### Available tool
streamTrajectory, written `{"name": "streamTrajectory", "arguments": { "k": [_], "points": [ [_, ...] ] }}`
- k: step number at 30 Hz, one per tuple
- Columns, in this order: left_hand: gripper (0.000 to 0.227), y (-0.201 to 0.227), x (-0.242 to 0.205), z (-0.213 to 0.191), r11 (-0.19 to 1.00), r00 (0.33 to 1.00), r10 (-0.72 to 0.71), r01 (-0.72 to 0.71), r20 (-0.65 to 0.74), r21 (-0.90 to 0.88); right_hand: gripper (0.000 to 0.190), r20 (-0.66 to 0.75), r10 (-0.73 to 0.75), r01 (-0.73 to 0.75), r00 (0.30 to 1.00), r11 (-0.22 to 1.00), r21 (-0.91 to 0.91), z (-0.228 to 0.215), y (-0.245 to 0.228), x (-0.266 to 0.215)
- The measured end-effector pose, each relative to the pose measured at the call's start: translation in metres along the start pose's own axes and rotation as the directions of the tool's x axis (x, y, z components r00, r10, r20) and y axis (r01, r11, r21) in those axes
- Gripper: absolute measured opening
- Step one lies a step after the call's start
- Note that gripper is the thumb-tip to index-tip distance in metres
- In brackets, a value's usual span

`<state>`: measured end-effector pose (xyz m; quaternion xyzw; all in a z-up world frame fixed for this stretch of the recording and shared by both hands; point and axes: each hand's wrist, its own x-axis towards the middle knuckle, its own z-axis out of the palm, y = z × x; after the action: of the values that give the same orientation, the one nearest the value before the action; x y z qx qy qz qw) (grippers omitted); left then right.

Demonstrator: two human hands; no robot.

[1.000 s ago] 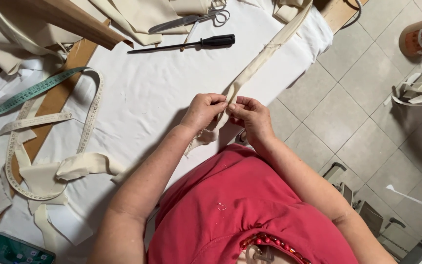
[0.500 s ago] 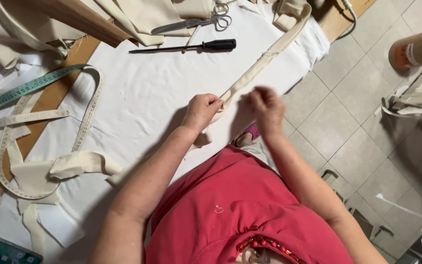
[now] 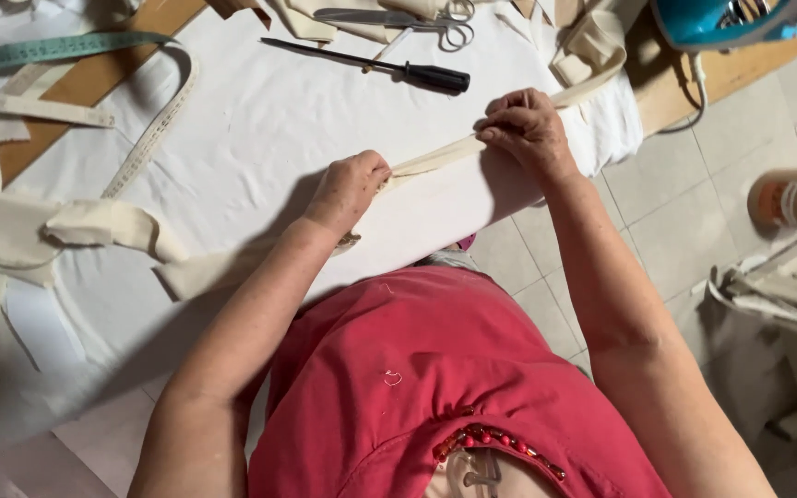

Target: Folding and ironing long strips of fabric to create pressed edges or straps.

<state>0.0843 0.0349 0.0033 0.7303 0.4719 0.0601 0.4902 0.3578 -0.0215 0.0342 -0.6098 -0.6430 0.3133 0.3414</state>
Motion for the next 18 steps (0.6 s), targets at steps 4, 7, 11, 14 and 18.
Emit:
{"name": "streamTrajectory", "arguments": {
  "k": [4,7,11,14,18],
  "points": [
    [0.016,-0.019,0.004,0.016,0.937,0.965,0.259,-0.241,-0.041,0.252,0.010,-0.038,0.073,-0.076,0.997,0.994,-0.077,0.003,0.018,0.002],
    [0.016,-0.010,0.003,0.005,0.890,0.953,0.298,-0.259,-0.050,0.375,0.011,-0.061,0.142,-0.148,0.988,0.984,-0.097,0.003,0.015,0.009],
    [0.021,-0.009,0.006,0.003,0.802,0.943,0.332,-0.268,-0.026,0.534,0.014,-0.086,0.270,-0.279,0.959,0.952,-0.124,0.004,0.019,0.017],
    [0.023,0.002,0.004,-0.006,0.679,0.886,0.459,-0.301,-0.068,0.670,0.016,-0.118,0.209,-0.209,0.971,0.978,0.016,0.006,0.029,0.017],
    [0.029,0.008,0.008,-0.015,0.560,0.828,0.560,-0.360,-0.021,0.746,0.013,-0.090,0.156,-0.152,0.984,0.987,0.046,0.006,0.009,0.011]
  ]
}}
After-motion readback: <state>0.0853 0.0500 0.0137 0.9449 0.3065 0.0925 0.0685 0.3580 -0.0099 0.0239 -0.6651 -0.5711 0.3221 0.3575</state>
